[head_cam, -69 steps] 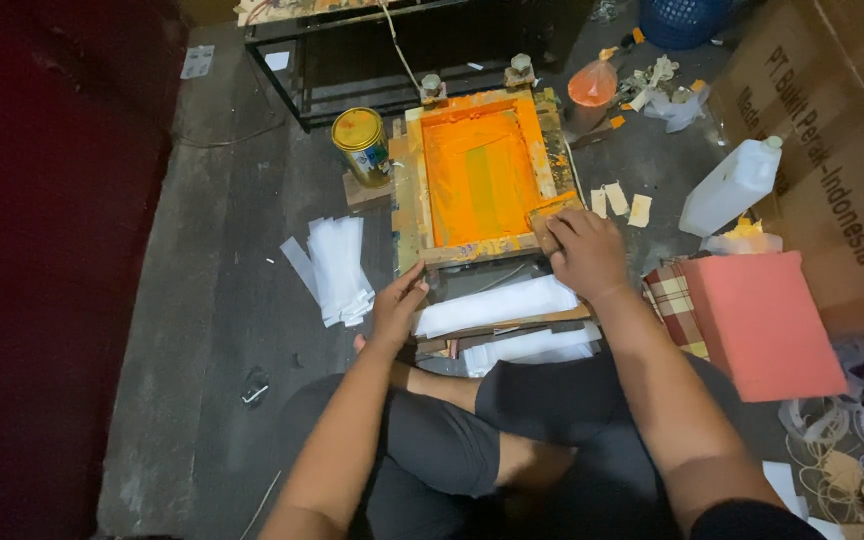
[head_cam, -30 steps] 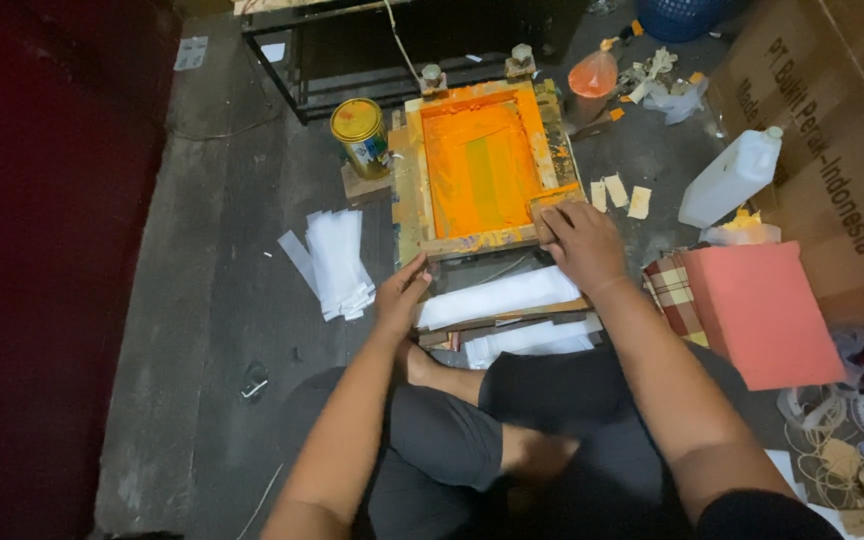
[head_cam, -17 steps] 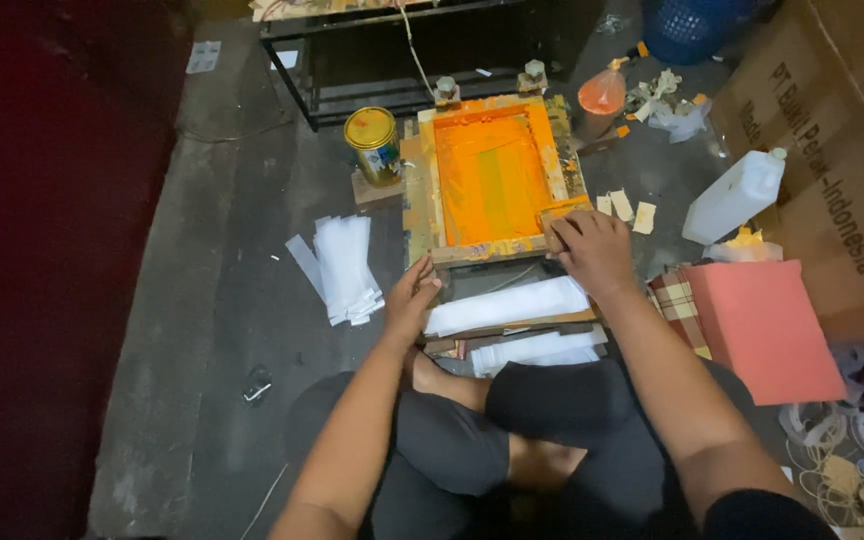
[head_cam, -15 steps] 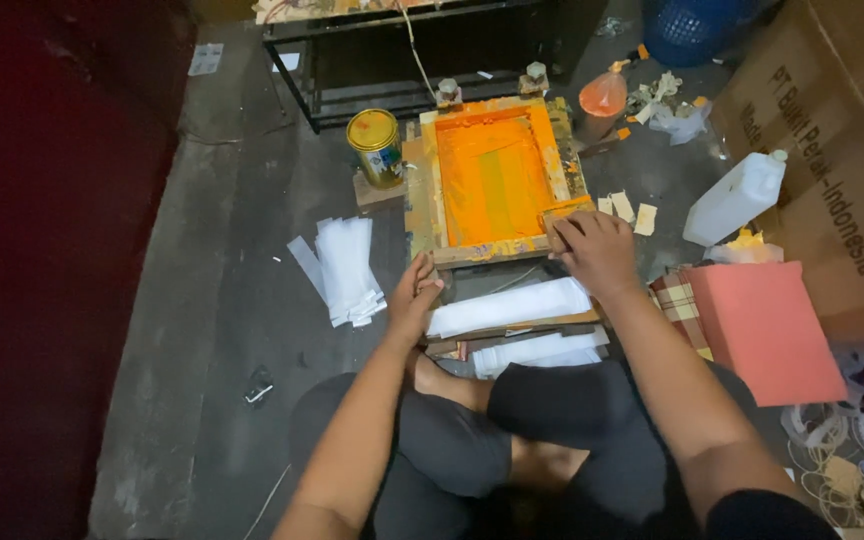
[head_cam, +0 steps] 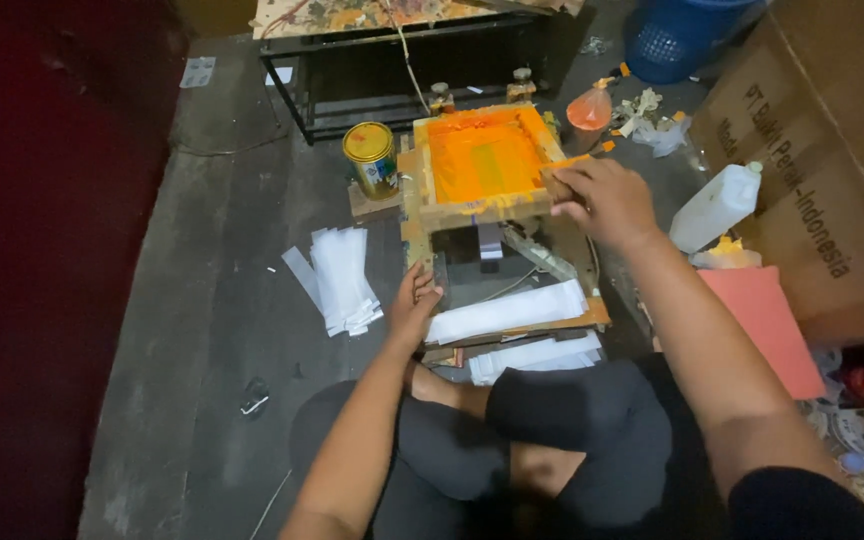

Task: Manually screen printing orange ink onto small white paper strips using a screen frame and squeegee.

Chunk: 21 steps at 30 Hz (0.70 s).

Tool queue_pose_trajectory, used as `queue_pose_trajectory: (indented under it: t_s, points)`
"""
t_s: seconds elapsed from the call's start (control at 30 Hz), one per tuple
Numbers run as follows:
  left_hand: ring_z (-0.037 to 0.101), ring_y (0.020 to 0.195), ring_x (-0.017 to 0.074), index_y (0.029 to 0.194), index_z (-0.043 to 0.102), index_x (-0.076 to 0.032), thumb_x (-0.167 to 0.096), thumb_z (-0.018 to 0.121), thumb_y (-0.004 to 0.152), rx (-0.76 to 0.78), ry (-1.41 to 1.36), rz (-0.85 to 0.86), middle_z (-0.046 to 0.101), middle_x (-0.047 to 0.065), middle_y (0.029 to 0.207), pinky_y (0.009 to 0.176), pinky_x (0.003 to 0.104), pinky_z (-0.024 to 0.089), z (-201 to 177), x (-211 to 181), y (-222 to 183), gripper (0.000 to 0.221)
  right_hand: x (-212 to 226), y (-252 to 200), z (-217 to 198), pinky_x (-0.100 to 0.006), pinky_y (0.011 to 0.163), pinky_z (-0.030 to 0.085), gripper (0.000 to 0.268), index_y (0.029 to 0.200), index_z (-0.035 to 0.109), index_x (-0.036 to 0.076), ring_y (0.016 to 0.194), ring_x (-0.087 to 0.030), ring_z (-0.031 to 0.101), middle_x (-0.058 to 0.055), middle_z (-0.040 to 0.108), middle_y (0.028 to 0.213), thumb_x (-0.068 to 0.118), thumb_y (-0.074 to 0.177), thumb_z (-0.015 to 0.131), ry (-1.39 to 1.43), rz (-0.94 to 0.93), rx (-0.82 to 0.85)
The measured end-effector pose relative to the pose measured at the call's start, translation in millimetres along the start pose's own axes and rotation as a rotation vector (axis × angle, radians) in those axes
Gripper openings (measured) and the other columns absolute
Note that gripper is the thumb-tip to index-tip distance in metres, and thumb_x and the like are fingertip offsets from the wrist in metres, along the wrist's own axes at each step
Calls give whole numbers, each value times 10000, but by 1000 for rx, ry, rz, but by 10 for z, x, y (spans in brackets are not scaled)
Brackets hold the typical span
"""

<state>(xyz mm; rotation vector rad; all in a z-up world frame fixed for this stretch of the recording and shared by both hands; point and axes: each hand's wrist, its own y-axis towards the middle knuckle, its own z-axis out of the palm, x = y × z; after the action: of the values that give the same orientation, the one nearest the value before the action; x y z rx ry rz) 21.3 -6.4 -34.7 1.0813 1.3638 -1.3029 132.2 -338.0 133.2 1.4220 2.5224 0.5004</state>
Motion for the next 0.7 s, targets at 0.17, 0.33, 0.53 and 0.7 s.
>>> queue_pose_trajectory:
  t_s: [0.17,0.33,0.53,0.7]
  points:
    - [419,1446,407,1624,303,-57,-237,664,1000,10,65,-33,433,252,1575,1191,545,357,61,-305,-148,743,-115,402,-298,-476,948,534,477,1387,671,275,1249,-282,623,-1,683,1285,465,950,703,27,45,80]
    - [428,1442,440,1583,389,-98,-177,628,1011,5,231,-1,450,231,1564,1186,578,375,181,-649,-319,625,-133,829,-636,-523,999,527,471,1390,681,247,1227,-309,647,-36,703,1239,446,966,726,65,79,195]
    - [566,1341,328,1473,586,-200,-267,631,994,70,795,251,580,71,1494,1124,491,457,513,-733,-106,485,-363,1128,-523,-487,990,538,563,1338,709,281,1166,-300,686,-27,734,1178,563,855,765,19,58,246]
    - [551,1341,342,1408,594,-95,-120,591,878,-35,1122,512,583,97,1485,1040,467,459,798,-354,419,531,-287,1194,-662,-380,809,497,462,1250,766,269,957,-242,656,18,713,1053,361,802,829,75,69,184]
